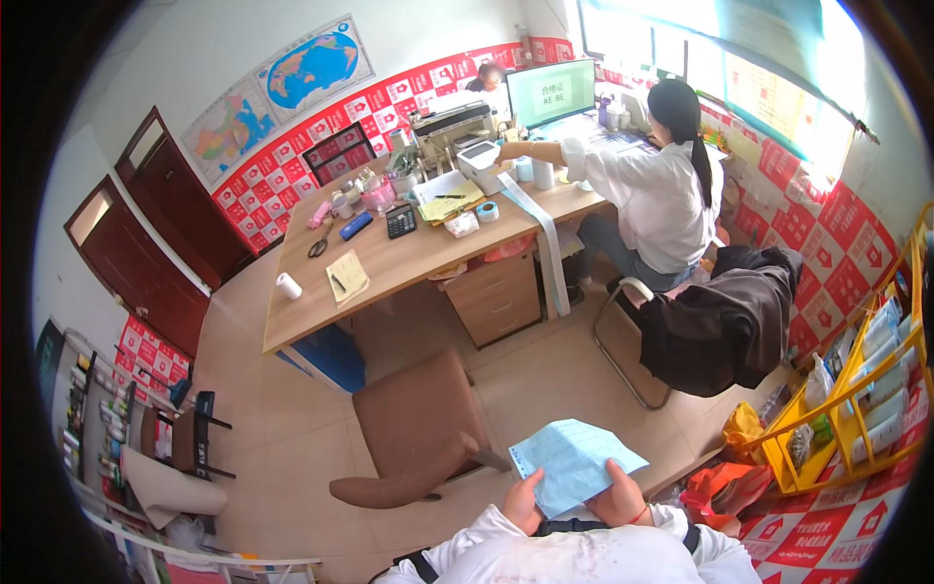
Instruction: The recorder waits at a desk for a colleague to print and dispense a long strip of labels from a printer, then collects a blue document.
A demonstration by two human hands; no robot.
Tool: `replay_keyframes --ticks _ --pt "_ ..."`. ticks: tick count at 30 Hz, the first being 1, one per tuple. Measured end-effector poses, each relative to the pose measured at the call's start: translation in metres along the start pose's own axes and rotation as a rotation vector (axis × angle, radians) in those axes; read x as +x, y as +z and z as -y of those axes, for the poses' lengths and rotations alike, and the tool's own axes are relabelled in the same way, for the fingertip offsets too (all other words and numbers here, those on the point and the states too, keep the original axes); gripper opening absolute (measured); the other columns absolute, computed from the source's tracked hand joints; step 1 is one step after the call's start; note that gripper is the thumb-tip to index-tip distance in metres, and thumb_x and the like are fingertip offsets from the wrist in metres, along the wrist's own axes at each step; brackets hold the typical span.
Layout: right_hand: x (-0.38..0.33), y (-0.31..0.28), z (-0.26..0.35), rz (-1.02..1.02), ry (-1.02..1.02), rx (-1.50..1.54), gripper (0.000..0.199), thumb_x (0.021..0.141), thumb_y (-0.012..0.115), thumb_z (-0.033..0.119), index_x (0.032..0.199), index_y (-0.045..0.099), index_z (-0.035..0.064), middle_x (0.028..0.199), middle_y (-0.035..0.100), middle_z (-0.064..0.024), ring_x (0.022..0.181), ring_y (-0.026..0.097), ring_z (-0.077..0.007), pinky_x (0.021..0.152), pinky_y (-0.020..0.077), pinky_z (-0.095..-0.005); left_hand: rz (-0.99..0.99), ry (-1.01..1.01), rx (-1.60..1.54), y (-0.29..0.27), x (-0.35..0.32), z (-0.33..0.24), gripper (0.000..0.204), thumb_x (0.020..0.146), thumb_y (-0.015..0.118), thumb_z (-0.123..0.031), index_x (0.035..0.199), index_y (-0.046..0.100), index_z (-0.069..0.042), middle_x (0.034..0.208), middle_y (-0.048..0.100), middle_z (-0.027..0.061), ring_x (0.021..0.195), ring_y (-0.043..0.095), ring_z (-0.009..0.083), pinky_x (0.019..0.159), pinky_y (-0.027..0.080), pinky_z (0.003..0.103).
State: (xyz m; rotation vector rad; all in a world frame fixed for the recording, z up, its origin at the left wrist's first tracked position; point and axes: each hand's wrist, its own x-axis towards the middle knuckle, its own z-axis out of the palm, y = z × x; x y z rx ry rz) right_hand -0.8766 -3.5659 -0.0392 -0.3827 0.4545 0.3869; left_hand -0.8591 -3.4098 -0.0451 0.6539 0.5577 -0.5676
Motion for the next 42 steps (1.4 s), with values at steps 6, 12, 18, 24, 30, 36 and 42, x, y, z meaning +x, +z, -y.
replay_keyframes --ticks 6,12,18,24,30,36,42 --pt "0.002 -0.004 0.002 -0.004 0.011 -0.001 0.036 0.084 0.030 0.023 0.117 0.029 0.0108 0.117 0.037 -0.0048 0.106 0.037 -0.0220 0.086 0.0313 -0.0392 0.004 -0.002 -0.004 0.004 0.000 0.001 0.033 0.082 0.037 -0.014 0.111 0.036 0.001 0.109 0.046 0.0106 0.100 0.045 0.0232 0.087 0.033 0.037" --pt "0.002 -0.004 0.004 0.002 0.005 -0.017 0.037 0.083 0.032 0.024 0.118 0.028 0.0111 0.117 0.037 -0.0054 0.106 0.037 -0.0229 0.087 0.0306 -0.0399 0.017 0.009 -0.024 0.004 0.003 0.001 0.033 0.082 0.036 -0.014 0.111 0.036 0.001 0.109 0.045 0.0110 0.100 0.045 0.0236 0.087 0.034 0.037" --pt "0.001 -0.001 0.006 0.028 0.008 -0.017 0.038 0.083 0.032 0.025 0.118 0.027 0.0105 0.117 0.037 -0.0067 0.106 0.037 -0.0238 0.088 0.0296 -0.0410 0.033 -0.001 -0.040 0.002 0.005 0.002 0.032 0.082 0.037 -0.014 0.110 0.036 0.002 0.108 0.046 0.0118 0.098 0.046 0.0237 0.085 0.036 0.037" --pt "0.002 0.001 0.006 0.024 -0.008 -0.016 0.038 0.083 0.031 0.025 0.118 0.027 0.0102 0.117 0.037 -0.0069 0.106 0.037 -0.0240 0.088 0.0296 -0.0409 0.030 0.019 -0.032 0.004 0.006 0.000 0.031 0.082 0.038 -0.014 0.108 0.038 0.002 0.105 0.047 0.0121 0.096 0.047 0.0239 0.084 0.037 0.038" --pt "0.005 0.002 0.005 0.029 -0.006 0.000 0.037 0.084 0.030 0.024 0.118 0.028 0.0103 0.116 0.038 -0.0066 0.105 0.038 -0.0233 0.087 0.0305 -0.0402 0.036 0.033 -0.041 -0.004 0.010 0.000 0.031 0.082 0.039 -0.014 0.108 0.038 0.003 0.105 0.047 0.0121 0.096 0.047 0.0241 0.083 0.037 0.037" --pt "0.006 0.005 0.005 0.033 0.000 -0.054 0.043 0.081 0.034 0.026 0.121 0.024 0.0120 0.121 0.033 -0.0062 0.112 0.032 -0.0245 0.092 0.0234 -0.0426 0.020 0.011 -0.020 0.006 0.001 -0.008 0.032 0.082 0.036 -0.013 0.110 0.036 0.002 0.108 0.046 0.0112 0.099 0.045 0.0231 0.086 0.035 0.036" --pt "0.009 0.006 0.003 -0.001 0.022 -0.083 0.042 0.082 0.033 0.027 0.120 0.024 0.0123 0.121 0.033 -0.0057 0.111 0.032 -0.0236 0.091 0.0248 -0.0416 0.006 0.017 0.003 0.004 0.000 -0.012 0.033 0.082 0.036 -0.014 0.112 0.035 0.001 0.109 0.045 0.0112 0.100 0.045 0.0232 0.087 0.034 0.036"
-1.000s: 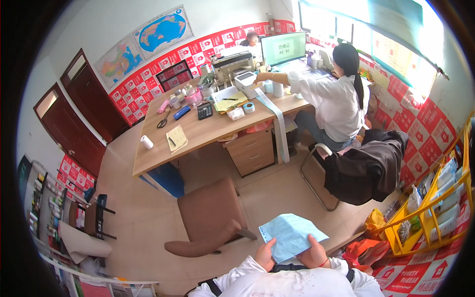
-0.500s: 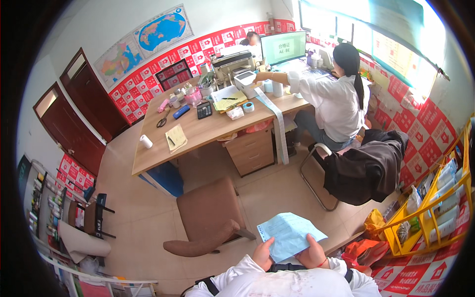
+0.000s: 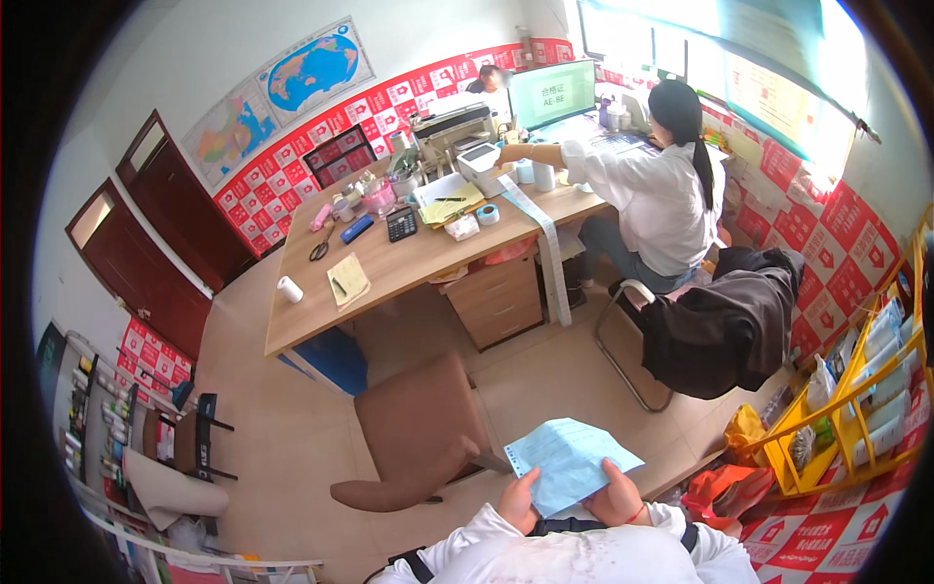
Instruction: The recorder waits at a desk for a colleague to print and dispense a long strip of labels from a printer, then collects a blue document.
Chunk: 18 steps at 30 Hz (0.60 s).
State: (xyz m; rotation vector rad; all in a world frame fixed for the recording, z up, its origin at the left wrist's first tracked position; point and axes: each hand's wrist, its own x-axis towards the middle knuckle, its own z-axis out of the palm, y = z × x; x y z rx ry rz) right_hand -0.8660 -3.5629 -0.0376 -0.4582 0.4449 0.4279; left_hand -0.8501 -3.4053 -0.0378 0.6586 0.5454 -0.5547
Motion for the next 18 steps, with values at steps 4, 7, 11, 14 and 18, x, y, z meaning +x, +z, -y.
replay_keyframes --ticks 4,7,11,14,18 --pt "0.003 -0.004 0.000 0.014 0.009 -0.005 0.042 0.082 0.032 0.027 0.120 0.024 0.0122 0.121 0.033 -0.0056 0.111 0.032 -0.0234 0.091 0.0251 -0.0413 -0.011 0.020 -0.010 0.002 -0.001 0.000 0.032 0.082 0.037 -0.012 0.110 0.036 0.003 0.108 0.046 0.0125 0.098 0.046 0.0238 0.085 0.036 0.036" --pt "0.002 0.001 0.001 -0.030 0.011 0.037 0.036 0.085 0.030 0.024 0.117 0.029 0.0089 0.116 0.038 -0.0064 0.104 0.039 -0.0232 0.085 0.0316 -0.0396 -0.037 0.028 0.005 0.003 -0.002 -0.002 0.032 0.081 0.037 -0.012 0.110 0.036 0.003 0.108 0.046 0.0126 0.097 0.046 0.0240 0.085 0.036 0.036" --pt "0.000 0.005 0.001 -0.027 0.028 0.020 0.036 0.085 0.028 0.025 0.117 0.028 0.0089 0.115 0.038 -0.0069 0.103 0.039 -0.0232 0.085 0.0320 -0.0394 0.007 0.035 -0.010 -0.001 -0.001 -0.002 0.032 0.081 0.036 -0.012 0.110 0.036 0.003 0.107 0.046 0.0126 0.097 0.047 0.0241 0.084 0.036 0.037" --pt "-0.001 0.006 0.000 -0.021 0.029 0.016 0.036 0.085 0.028 0.025 0.117 0.028 0.0088 0.115 0.039 -0.0072 0.103 0.039 -0.0233 0.085 0.0319 -0.0393 0.001 0.035 -0.015 -0.001 -0.002 -0.002 0.032 0.081 0.036 -0.012 0.109 0.037 0.003 0.106 0.047 0.0126 0.096 0.047 0.0241 0.084 0.037 0.037" --pt "0.000 0.000 -0.002 0.022 0.031 -0.001 0.041 0.083 0.031 0.027 0.120 0.024 0.0113 0.120 0.034 -0.0060 0.111 0.033 -0.0231 0.091 0.0252 -0.0403 -0.019 0.015 0.005 -0.002 -0.001 -0.001 0.033 0.082 0.036 -0.013 0.112 0.034 0.002 0.108 0.046 0.0121 0.098 0.046 0.0240 0.085 0.035 0.037"
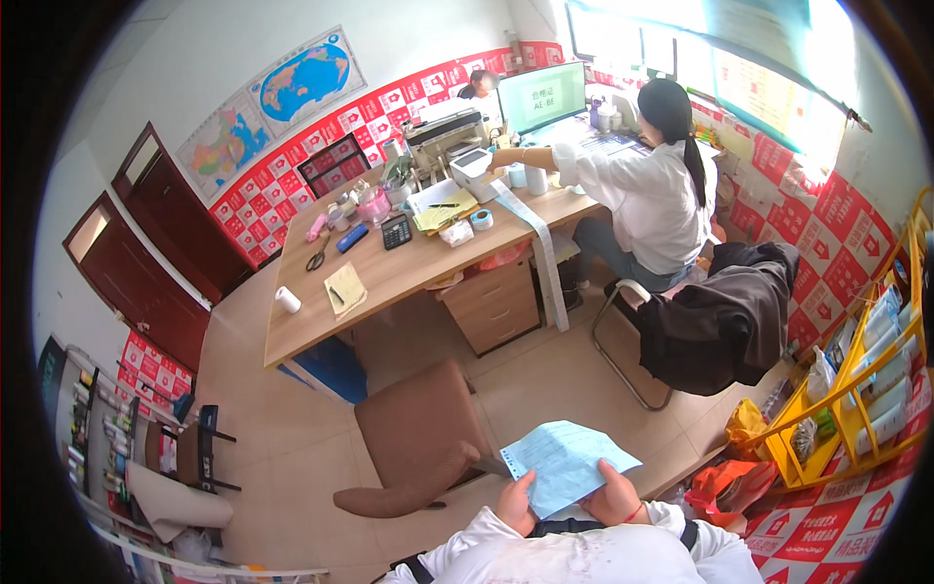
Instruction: The recorder waits at a desk for a colleague to print and dispense a long strip of labels from a printer, then collects a blue document.
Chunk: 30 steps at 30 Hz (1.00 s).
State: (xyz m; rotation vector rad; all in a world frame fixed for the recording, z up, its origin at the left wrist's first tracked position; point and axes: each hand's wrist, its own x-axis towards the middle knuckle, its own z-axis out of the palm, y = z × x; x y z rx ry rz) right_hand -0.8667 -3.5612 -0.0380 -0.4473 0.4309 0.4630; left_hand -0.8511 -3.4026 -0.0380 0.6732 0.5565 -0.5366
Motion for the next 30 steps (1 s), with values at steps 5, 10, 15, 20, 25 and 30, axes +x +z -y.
replay_keyframes --ticks 5,10,15,20,25,30 --pt "-0.002 0.001 0.000 -0.039 0.007 0.015 0.038 0.084 0.030 0.025 0.118 0.027 0.0098 0.117 0.037 -0.0065 0.106 0.037 -0.0233 0.088 0.0287 -0.0396 -0.015 -0.011 0.029 0.002 -0.003 0.000 0.035 0.082 0.035 -0.015 0.114 0.032 0.000 0.110 0.044 0.0119 0.101 0.044 0.0241 0.087 0.033 0.037" --pt "-0.003 0.001 -0.001 -0.037 0.011 -0.006 0.040 0.082 0.031 0.025 0.119 0.026 0.0108 0.119 0.036 -0.0062 0.109 0.035 -0.0235 0.090 0.0270 -0.0401 0.015 -0.007 0.018 -0.002 -0.002 0.001 0.035 0.083 0.034 -0.015 0.114 0.032 0.000 0.110 0.044 0.0118 0.100 0.045 0.0242 0.087 0.034 0.037" --pt "-0.002 -0.001 -0.003 -0.045 0.014 -0.023 0.038 0.083 0.032 0.025 0.118 0.027 0.0108 0.117 0.037 -0.0061 0.107 0.037 -0.0224 0.087 0.0301 -0.0391 0.002 -0.008 0.004 -0.006 -0.001 0.002 0.033 0.082 0.035 -0.015 0.111 0.035 0.002 0.108 0.045 0.0120 0.098 0.046 0.0240 0.085 0.036 0.036" --pt "-0.002 0.002 -0.003 -0.094 0.029 -0.008 0.036 0.082 0.034 0.022 0.116 0.030 0.0096 0.113 0.040 -0.0060 0.102 0.041 -0.0212 0.084 0.0326 -0.0366 0.023 -0.011 0.008 -0.009 0.000 0.001 0.035 0.082 0.035 -0.016 0.113 0.033 0.000 0.110 0.045 0.0108 0.099 0.045 0.0238 0.087 0.034 0.037" --pt "-0.001 0.001 -0.004 -0.092 0.036 0.029 0.033 0.082 0.037 0.020 0.113 0.033 0.0089 0.110 0.043 -0.0057 0.098 0.043 -0.0203 0.083 0.0339 -0.0345 -0.002 -0.004 0.008 -0.008 -0.004 0.000 0.035 0.082 0.035 -0.016 0.114 0.033 0.000 0.110 0.045 0.0110 0.100 0.045 0.0238 0.087 0.033 0.037" --pt "-0.001 0.001 -0.004 -0.052 0.028 -0.034 0.040 0.080 0.037 0.021 0.118 0.028 0.0102 0.116 0.038 -0.0059 0.106 0.038 -0.0224 0.087 0.0305 -0.0382 0.010 0.001 0.007 -0.008 -0.005 0.000 0.035 0.083 0.034 -0.016 0.114 0.033 0.000 0.110 0.044 0.0115 0.100 0.044 0.0237 0.087 0.033 0.037"
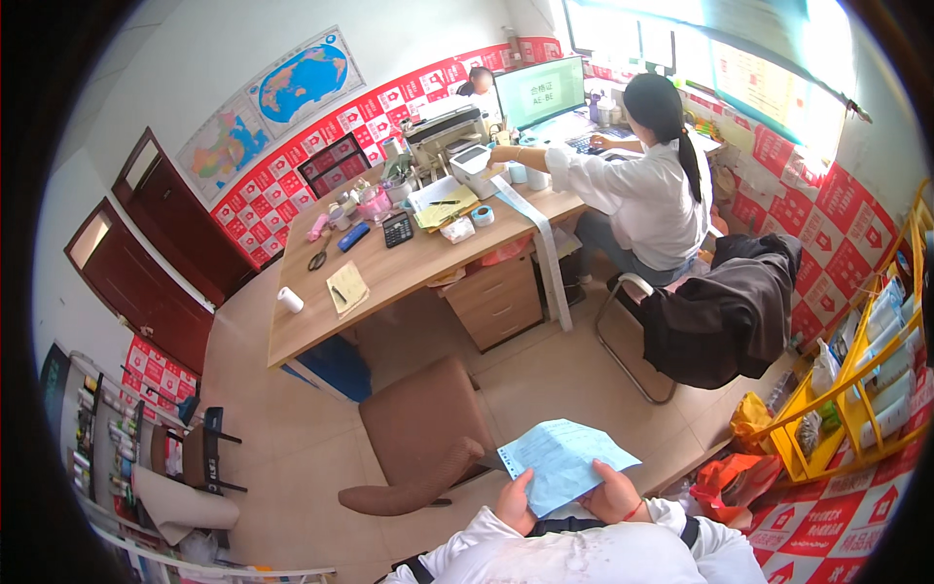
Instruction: The recorder waits at a desk for a colleague to print and dispense a long strip of labels from a printer, then collects a blue document.
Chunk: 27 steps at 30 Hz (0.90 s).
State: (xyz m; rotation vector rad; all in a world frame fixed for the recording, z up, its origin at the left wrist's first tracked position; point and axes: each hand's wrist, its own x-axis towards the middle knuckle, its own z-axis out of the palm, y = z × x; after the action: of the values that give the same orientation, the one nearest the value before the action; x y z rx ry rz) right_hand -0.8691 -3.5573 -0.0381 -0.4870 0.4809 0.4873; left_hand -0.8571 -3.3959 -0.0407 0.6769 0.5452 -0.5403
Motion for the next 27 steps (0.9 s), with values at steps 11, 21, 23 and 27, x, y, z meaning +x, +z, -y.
replay_keyframes --ticks 11,21,23,27 --pt "-0.006 0.009 0.006 0.016 0.002 -0.028 0.039 0.080 0.040 0.021 0.116 0.029 0.0112 0.113 0.040 -0.0053 0.103 0.040 -0.0216 0.085 0.0323 -0.0378 -0.030 -0.006 -0.005 0.005 0.000 0.000 0.034 0.083 0.035 -0.017 0.113 0.035 0.000 0.109 0.046 0.0111 0.099 0.045 0.0236 0.086 0.034 0.037" --pt "-0.004 0.002 0.003 0.021 -0.008 0.040 0.038 0.080 0.041 0.019 0.115 0.030 0.0103 0.111 0.040 -0.0060 0.102 0.040 -0.0223 0.084 0.0329 -0.0383 -0.043 -0.022 -0.007 0.002 0.003 0.007 0.032 0.082 0.037 -0.016 0.110 0.038 0.000 0.106 0.047 0.0101 0.096 0.047 0.0230 0.084 0.036 0.036" --pt "-0.003 0.000 0.004 0.018 -0.004 0.032 0.038 0.080 0.040 0.019 0.116 0.030 0.0103 0.112 0.040 -0.0059 0.102 0.040 -0.0222 0.085 0.0323 -0.0382 -0.041 -0.024 0.005 0.003 0.004 0.007 0.032 0.082 0.037 -0.016 0.110 0.038 0.000 0.105 0.048 0.0100 0.095 0.047 0.0227 0.083 0.036 0.036" --pt "-0.003 0.001 0.007 0.034 0.009 0.006 0.038 0.081 0.040 0.021 0.116 0.029 0.0105 0.113 0.038 -0.0058 0.103 0.039 -0.0220 0.086 0.0309 -0.0379 -0.029 -0.012 -0.002 0.001 0.008 0.009 0.031 0.082 0.037 -0.016 0.109 0.039 0.000 0.105 0.048 0.0097 0.095 0.047 0.0222 0.083 0.037 0.035"
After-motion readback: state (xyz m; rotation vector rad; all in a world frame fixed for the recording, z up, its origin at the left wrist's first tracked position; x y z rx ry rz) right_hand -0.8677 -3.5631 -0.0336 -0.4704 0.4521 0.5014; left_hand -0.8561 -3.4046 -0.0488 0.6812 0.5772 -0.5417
